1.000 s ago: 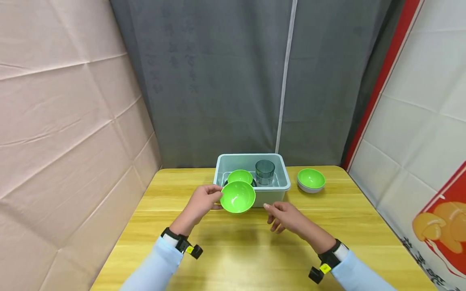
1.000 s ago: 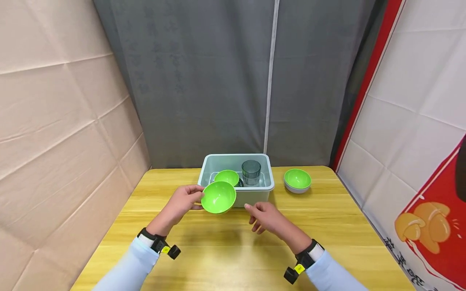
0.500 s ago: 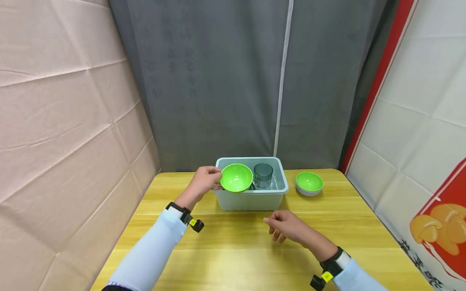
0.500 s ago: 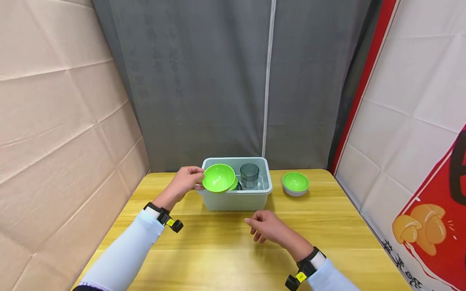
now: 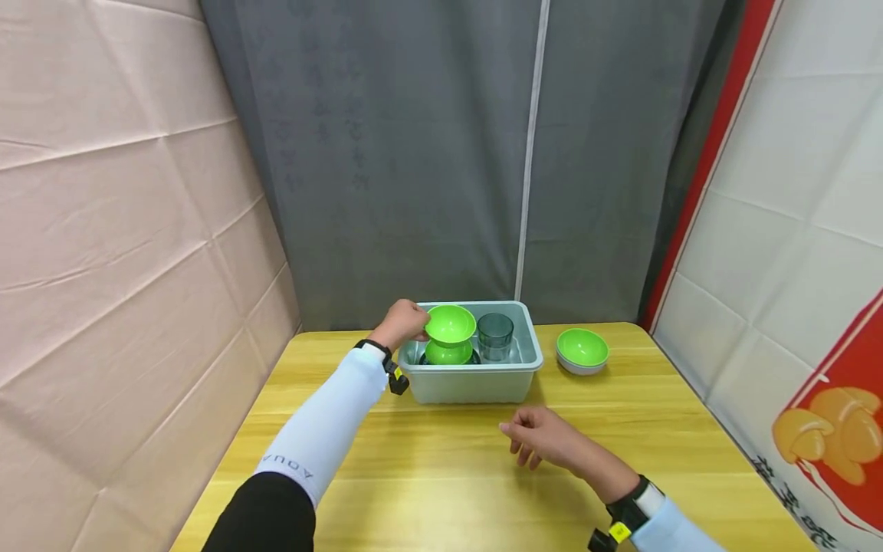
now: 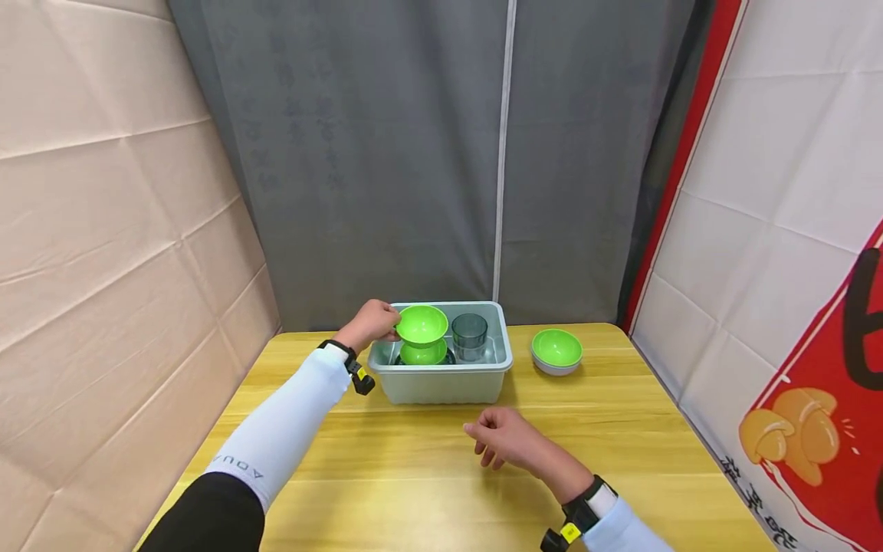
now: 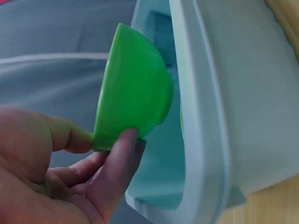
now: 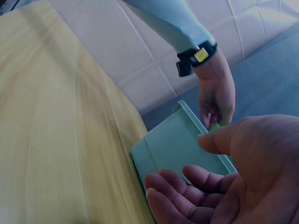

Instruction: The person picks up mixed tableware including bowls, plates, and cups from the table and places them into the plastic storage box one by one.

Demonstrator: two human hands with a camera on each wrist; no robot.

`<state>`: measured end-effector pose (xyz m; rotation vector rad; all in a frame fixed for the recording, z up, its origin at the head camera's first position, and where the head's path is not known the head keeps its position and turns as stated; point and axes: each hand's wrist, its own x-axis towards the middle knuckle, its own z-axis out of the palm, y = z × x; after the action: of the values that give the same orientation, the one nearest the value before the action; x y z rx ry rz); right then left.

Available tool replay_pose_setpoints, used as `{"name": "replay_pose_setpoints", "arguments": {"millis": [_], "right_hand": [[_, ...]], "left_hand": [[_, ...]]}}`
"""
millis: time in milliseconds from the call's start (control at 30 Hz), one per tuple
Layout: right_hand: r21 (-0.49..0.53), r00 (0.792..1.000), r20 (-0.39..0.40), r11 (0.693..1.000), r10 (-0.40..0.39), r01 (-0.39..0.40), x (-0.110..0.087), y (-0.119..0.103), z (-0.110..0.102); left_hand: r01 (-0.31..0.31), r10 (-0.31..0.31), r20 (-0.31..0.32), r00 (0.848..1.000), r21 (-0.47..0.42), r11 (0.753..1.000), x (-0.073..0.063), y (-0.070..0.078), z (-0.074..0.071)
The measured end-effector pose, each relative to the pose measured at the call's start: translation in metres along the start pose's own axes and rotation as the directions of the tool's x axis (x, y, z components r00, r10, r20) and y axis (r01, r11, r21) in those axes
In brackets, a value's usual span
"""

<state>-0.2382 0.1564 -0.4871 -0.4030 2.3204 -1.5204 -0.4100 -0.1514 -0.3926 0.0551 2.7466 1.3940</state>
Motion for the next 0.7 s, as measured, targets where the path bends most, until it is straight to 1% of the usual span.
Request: {"name": "replay_pose_setpoints", "arguments": {"millis": [133, 233, 267, 367, 500, 533, 600, 633, 700], "right_hand": [[0.002, 1.000, 0.006, 1.000, 0.007, -0.007, -0.001, 0.003, 0.001], [0.000, 1.000, 0.008, 1.000, 0.013, -0.013, -0.001, 0.006, 0.002], [0.000, 1.000, 0.009, 1.000, 0.010, -0.010, -0.002, 0.007, 0.002], [0.007, 1.000, 0.015, 1.000, -0.008, 0.007, -0.002, 0.009, 0.002], [0.014, 0.999, 0.029, 1.000, -0.024, 0.024, -0.003, 0.011, 0.002], [0.015, 0.999, 0.033, 1.000, -0.023, 0.023, -0.003, 0.011, 0.002], [0.013, 0.999, 0.036, 1.000, -0.021, 0.020, -0.005, 0.011, 0.003], [0.012, 0.999, 0.036, 1.000, -0.021, 0.020, -0.006, 0.012, 0.003], [0.012, 0.999, 0.033, 1.000, -0.020, 0.019, -0.008, 0.012, 0.004]], "left_hand": [[-0.004, 0.005, -0.012, 1.000, 0.084, 0.996, 0.018, -0.001, 0.004], [0.004, -0.008, 0.019, 1.000, 0.192, 0.981, 0.028, -0.001, 0.008], [0.004, -0.011, 0.031, 0.999, 0.231, 0.973, 0.030, 0.000, 0.009], [0.012, -0.034, 0.066, 0.997, 0.309, 0.951, 0.034, 0.001, 0.012], [0.051, -0.084, 0.080, 0.993, 0.357, 0.933, 0.033, 0.001, 0.016], [0.060, -0.099, 0.086, 0.991, 0.375, 0.925, 0.034, 0.000, 0.018], [0.056, -0.117, 0.114, 0.987, 0.436, 0.898, 0.038, -0.003, 0.020], [0.057, -0.125, 0.121, 0.985, 0.453, 0.890, 0.039, -0.004, 0.021], [0.048, -0.132, 0.133, 0.982, 0.503, 0.863, 0.042, -0.005, 0.024]]}}
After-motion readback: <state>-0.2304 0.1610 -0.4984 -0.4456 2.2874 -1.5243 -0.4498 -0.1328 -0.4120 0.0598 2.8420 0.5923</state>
